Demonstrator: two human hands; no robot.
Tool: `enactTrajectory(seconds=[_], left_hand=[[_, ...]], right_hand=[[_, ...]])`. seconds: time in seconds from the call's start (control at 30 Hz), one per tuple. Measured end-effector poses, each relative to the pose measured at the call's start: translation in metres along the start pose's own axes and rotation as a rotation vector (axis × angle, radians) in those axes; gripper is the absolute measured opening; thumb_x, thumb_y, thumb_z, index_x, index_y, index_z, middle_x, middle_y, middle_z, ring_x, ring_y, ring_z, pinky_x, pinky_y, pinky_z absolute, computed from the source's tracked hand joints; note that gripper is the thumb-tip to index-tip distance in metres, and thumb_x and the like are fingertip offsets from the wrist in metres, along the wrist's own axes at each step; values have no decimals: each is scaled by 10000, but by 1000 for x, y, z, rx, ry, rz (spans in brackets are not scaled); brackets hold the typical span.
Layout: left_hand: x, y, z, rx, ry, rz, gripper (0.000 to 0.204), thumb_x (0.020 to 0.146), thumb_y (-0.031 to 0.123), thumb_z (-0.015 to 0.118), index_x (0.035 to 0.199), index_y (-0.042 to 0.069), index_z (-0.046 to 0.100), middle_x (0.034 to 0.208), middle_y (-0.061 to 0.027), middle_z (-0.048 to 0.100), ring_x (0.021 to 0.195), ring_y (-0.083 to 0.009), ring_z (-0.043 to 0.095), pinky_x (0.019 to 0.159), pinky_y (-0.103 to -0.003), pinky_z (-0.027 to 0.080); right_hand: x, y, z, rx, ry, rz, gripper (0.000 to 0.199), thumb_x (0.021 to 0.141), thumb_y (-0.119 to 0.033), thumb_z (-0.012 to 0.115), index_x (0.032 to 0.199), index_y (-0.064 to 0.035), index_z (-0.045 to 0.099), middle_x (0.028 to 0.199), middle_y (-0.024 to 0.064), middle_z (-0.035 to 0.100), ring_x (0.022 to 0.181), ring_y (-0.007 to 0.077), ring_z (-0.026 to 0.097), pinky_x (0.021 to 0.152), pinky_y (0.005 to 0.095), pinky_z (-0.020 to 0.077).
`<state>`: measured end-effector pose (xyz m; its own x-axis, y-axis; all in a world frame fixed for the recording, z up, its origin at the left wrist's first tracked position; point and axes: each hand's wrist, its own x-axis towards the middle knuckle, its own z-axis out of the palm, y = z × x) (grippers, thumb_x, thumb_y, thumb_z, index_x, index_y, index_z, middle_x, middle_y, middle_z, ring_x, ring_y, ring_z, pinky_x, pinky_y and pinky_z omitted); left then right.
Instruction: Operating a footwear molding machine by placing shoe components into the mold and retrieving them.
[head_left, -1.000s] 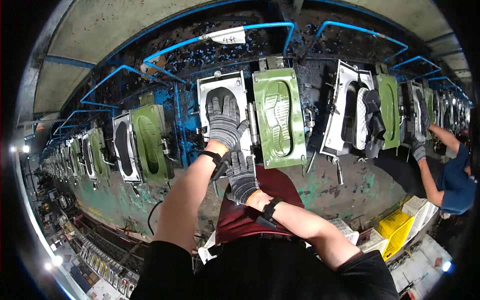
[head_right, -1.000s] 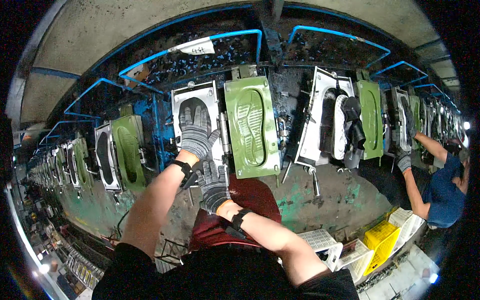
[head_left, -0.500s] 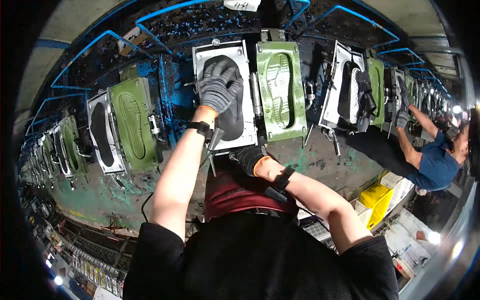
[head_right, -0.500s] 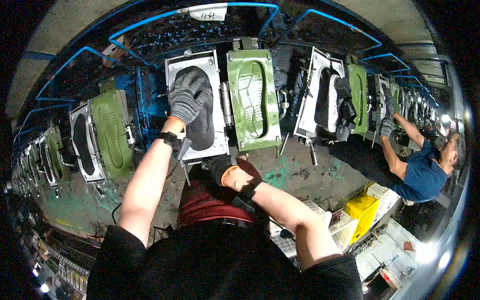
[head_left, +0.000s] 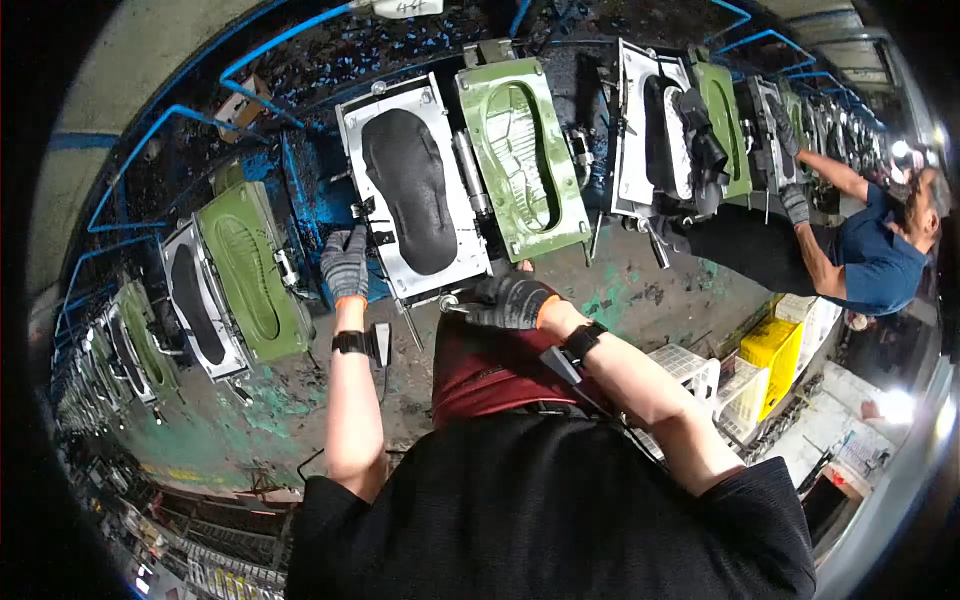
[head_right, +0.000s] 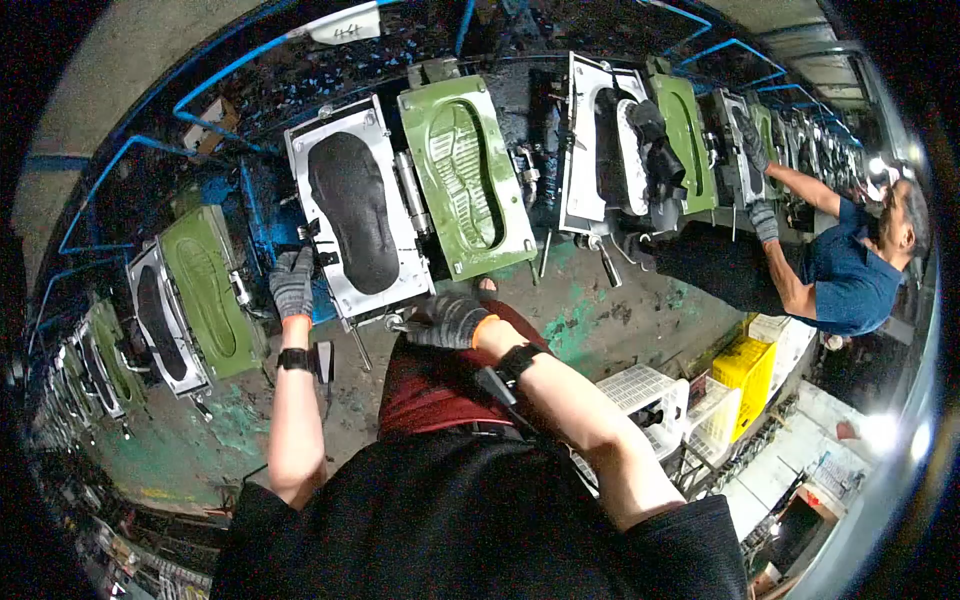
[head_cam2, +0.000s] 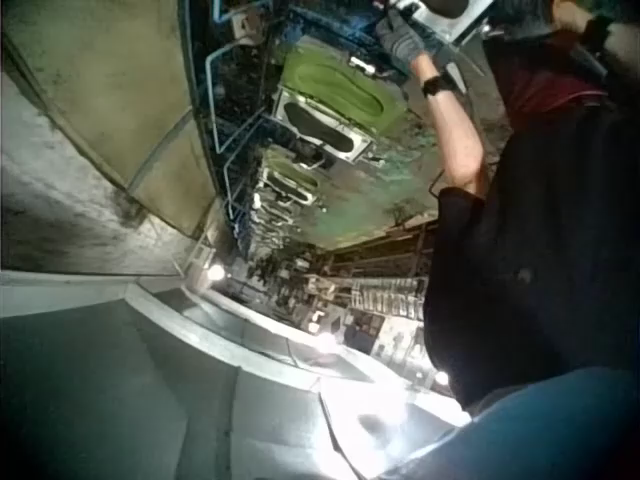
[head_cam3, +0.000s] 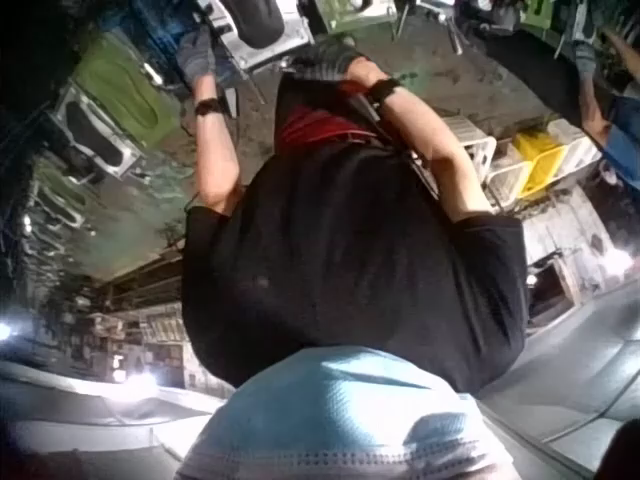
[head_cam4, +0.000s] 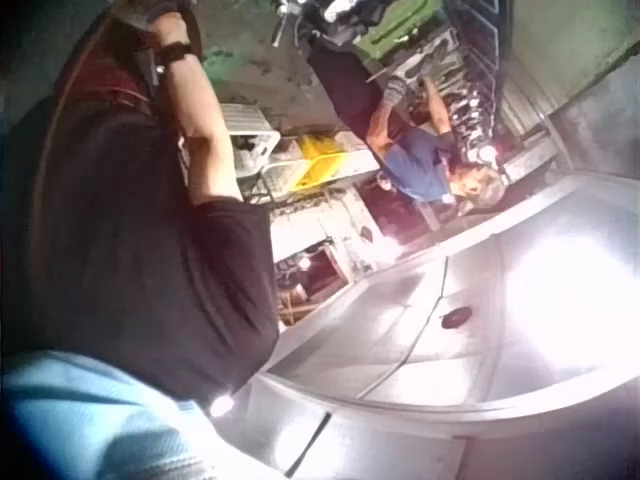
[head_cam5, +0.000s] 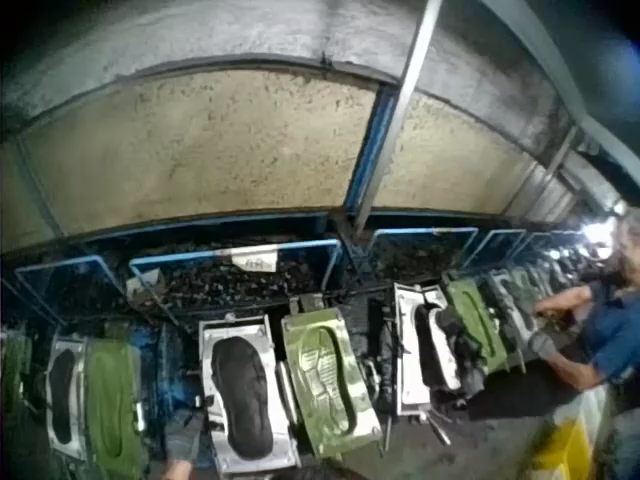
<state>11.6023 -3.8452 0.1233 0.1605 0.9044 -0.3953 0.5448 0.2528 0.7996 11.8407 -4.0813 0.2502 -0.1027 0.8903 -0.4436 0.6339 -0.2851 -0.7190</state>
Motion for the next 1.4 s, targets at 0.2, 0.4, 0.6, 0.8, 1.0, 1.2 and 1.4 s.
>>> enactTrajectory(seconds=[0.2,0.4,0.6,0.8,1.0,1.2,1.4], left_hand=[[-83,168,19,1126,-523,315,560,788,556,828,1003,44,761,1000,-219,753,943,-399,715,828,-495,572],[-79,182,88,1391,-528,162,445,772,402,816,1036,45,787,1083,-240,752,1031,-414,726,894,-481,585],[-204,316,365,493,-372,920,161,904,152,730,1005,28,714,1019,-186,695,965,-402,653,889,-495,528],[-262,409,549,632,-118,1072,521,753,194,766,1230,20,650,1211,-193,664,1150,-388,611,1022,-530,477],[-201,440,589,223,-582,431,671,667,54,898,1268,-6,607,1168,-145,677,1112,-243,671,969,-369,557],[-98,365,565,493,-457,746,1238,680,330,990,1623,-10,265,1602,-187,441,1495,-294,403,1244,-408,356],[-170,353,563,12,-301,111,926,677,331,985,1435,-7,572,1372,-175,678,1262,-286,642,1088,-385,524]], right_hand=[[-119,124,-110,-598,1003,687,468,896,-472,750,991,-15,712,906,190,697,844,372,689,785,498,549],[-158,241,-107,13,261,614,398,858,-341,642,1099,-48,764,1070,280,730,1016,442,706,893,525,566],[-193,237,-192,56,-63,247,527,910,-565,661,1066,-65,724,927,269,721,957,437,705,930,499,529],[-269,334,-308,-106,1005,539,591,779,-330,851,1223,7,654,1083,272,687,1037,405,672,908,512,529],[-235,436,-345,282,1033,674,293,777,-289,753,751,0,717,693,229,688,688,412,687,656,489,525],[-203,369,-466,60,909,420,409,861,-388,809,961,5,759,882,253,738,839,441,719,776,508,561],[-148,396,-493,-356,728,232,552,935,-521,719,625,-69,656,613,204,633,596,418,648,566,520,480]])
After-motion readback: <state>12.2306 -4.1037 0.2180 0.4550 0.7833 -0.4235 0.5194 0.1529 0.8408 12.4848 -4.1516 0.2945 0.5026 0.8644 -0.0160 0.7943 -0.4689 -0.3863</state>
